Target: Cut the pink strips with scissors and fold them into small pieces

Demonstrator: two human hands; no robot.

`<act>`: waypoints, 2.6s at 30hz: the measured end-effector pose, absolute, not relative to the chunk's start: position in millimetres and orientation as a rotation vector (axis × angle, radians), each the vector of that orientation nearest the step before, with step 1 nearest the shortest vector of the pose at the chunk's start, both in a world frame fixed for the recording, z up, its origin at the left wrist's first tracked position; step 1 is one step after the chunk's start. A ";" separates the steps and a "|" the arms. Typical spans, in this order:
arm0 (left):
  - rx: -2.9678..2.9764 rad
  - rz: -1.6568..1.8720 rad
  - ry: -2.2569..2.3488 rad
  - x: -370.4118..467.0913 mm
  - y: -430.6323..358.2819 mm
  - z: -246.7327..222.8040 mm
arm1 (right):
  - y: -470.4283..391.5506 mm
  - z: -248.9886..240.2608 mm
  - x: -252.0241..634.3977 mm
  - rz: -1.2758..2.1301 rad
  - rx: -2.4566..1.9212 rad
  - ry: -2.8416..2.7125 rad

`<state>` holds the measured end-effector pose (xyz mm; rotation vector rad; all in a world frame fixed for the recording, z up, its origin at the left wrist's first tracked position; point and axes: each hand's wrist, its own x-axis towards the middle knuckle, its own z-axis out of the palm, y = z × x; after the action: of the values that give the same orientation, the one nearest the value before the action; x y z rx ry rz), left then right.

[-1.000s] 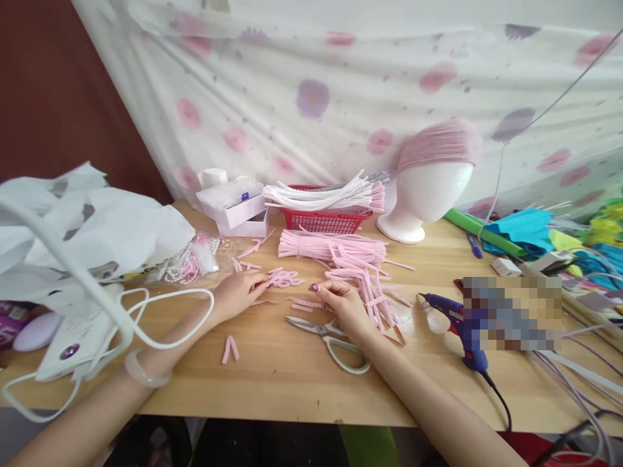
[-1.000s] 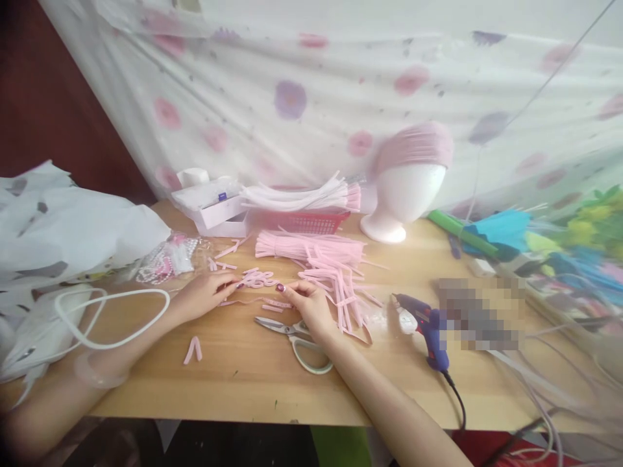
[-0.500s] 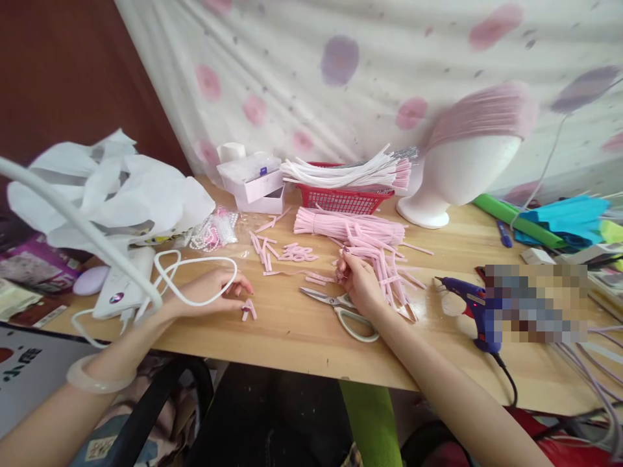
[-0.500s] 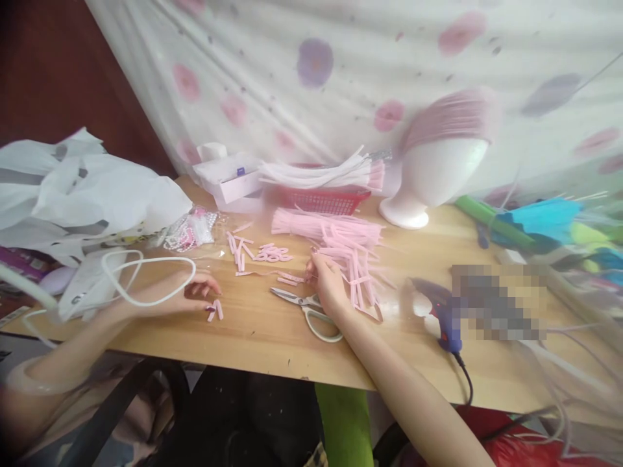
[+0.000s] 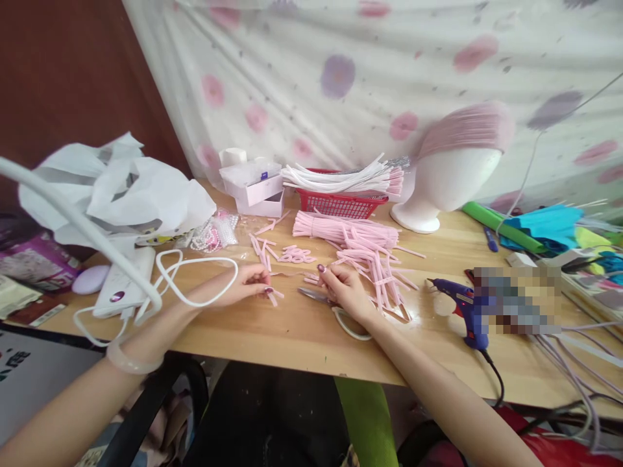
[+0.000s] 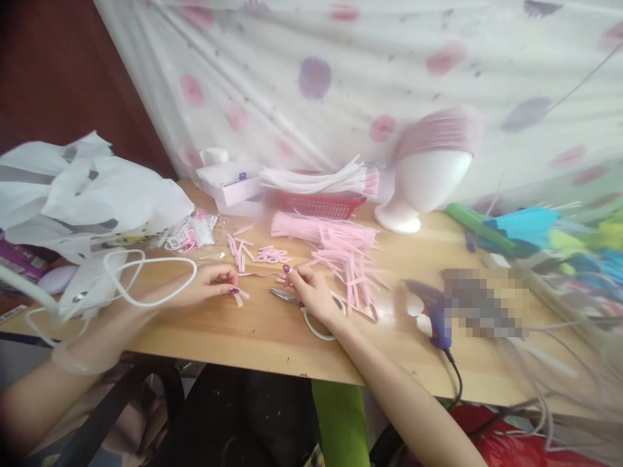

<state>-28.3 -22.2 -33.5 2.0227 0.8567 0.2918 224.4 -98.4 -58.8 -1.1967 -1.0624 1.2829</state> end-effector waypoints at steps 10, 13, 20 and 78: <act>1.861 0.446 0.416 54.5 -11.6 -14.9 | -101.7 -50.4 235.3 1.877 -1.002 -1.016; 1.838 0.533 0.393 61.6 -10.2 -24.9 | -97.8 -54.4 238.3 1.911 -0.912 -0.938; 1.937 0.846 0.494 55.4 -24.0 -54.3 | -100.0 -55.6 226.9 1.771 -0.882 -0.732; 2.781 1.002 0.015 50.3 -34.9 -49.2 | -93.2 -64.5 246.9 2.420 -0.757 -0.638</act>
<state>50.3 -34.9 -49.2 2.7806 0.0150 1.0016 246.9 -93.2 -64.5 -0.7569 -0.6382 2.4201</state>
